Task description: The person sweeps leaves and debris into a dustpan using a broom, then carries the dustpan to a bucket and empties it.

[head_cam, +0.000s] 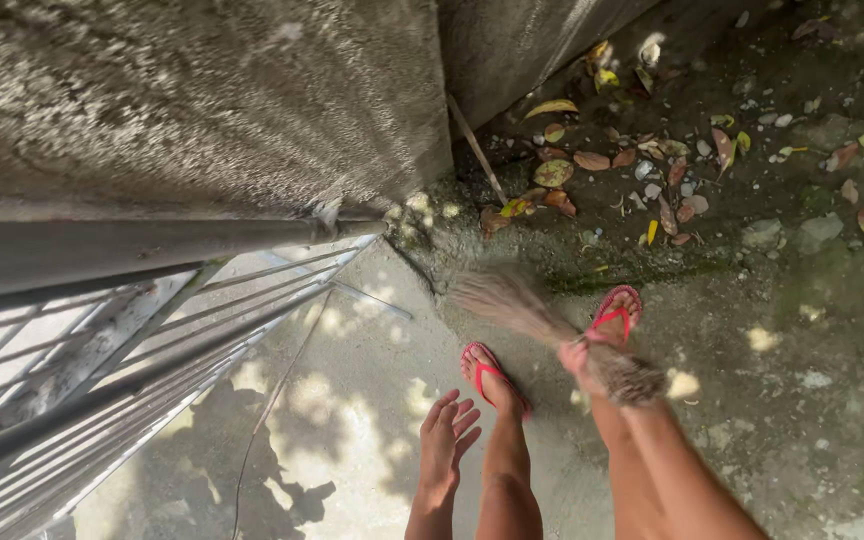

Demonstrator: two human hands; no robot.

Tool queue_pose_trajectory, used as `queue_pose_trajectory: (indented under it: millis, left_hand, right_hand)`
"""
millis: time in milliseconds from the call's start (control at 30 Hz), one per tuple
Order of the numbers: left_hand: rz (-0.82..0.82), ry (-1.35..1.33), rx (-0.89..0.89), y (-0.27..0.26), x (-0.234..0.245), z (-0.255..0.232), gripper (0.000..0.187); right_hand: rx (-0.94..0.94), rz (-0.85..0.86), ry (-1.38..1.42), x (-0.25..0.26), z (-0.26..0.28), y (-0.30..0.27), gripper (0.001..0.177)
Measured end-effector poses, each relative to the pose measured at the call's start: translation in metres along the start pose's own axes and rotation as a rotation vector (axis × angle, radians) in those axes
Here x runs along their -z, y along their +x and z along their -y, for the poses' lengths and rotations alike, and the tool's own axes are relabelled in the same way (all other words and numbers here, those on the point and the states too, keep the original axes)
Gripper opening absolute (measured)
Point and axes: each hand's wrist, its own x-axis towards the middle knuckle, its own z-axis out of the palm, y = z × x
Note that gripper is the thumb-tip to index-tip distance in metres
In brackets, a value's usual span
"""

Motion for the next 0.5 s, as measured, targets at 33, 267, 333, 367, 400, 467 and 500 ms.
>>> queue_pose_trajectory:
  millis: [33,267,333,367,400,467,500]
  left_hand:
    - [-0.007,0.026,0.01,0.005,-0.008,-0.004,0.05]
    - [-0.025,0.12,0.01,0.038,-0.082,-0.011,0.046]
    - [-0.024,0.166,-0.056,0.049,-0.115,-0.023,0.042]
    - [-0.027,0.199,-0.132,0.057,-0.134,-0.034,0.037]
    - [-0.019,0.206,-0.135,0.062,-0.151,-0.043,0.037]
    - [-0.208,0.587,-0.468,0.078,-0.187,-0.07,0.034]
    - [-0.204,0.599,-0.46,0.083,-0.201,-0.078,0.034]
  right_hand:
    - [0.175,0.03,-0.043,-0.01,0.021,-0.046,0.041]
    - [0.988,-0.442,-0.726,-0.057,-0.027,-0.129,0.033]
    - [0.929,-0.439,-0.743,-0.061,-0.059,-0.114,0.036]
    - [0.861,-0.309,-0.717,-0.067,-0.066,-0.102,0.037]
    - [0.692,-0.296,-0.592,-0.071,-0.071,-0.082,0.034]
    - [0.529,-0.253,-0.478,-0.09,-0.06,-0.038,0.031]
    - [0.489,-0.22,-0.588,-0.09,-0.055,-0.02,0.026]
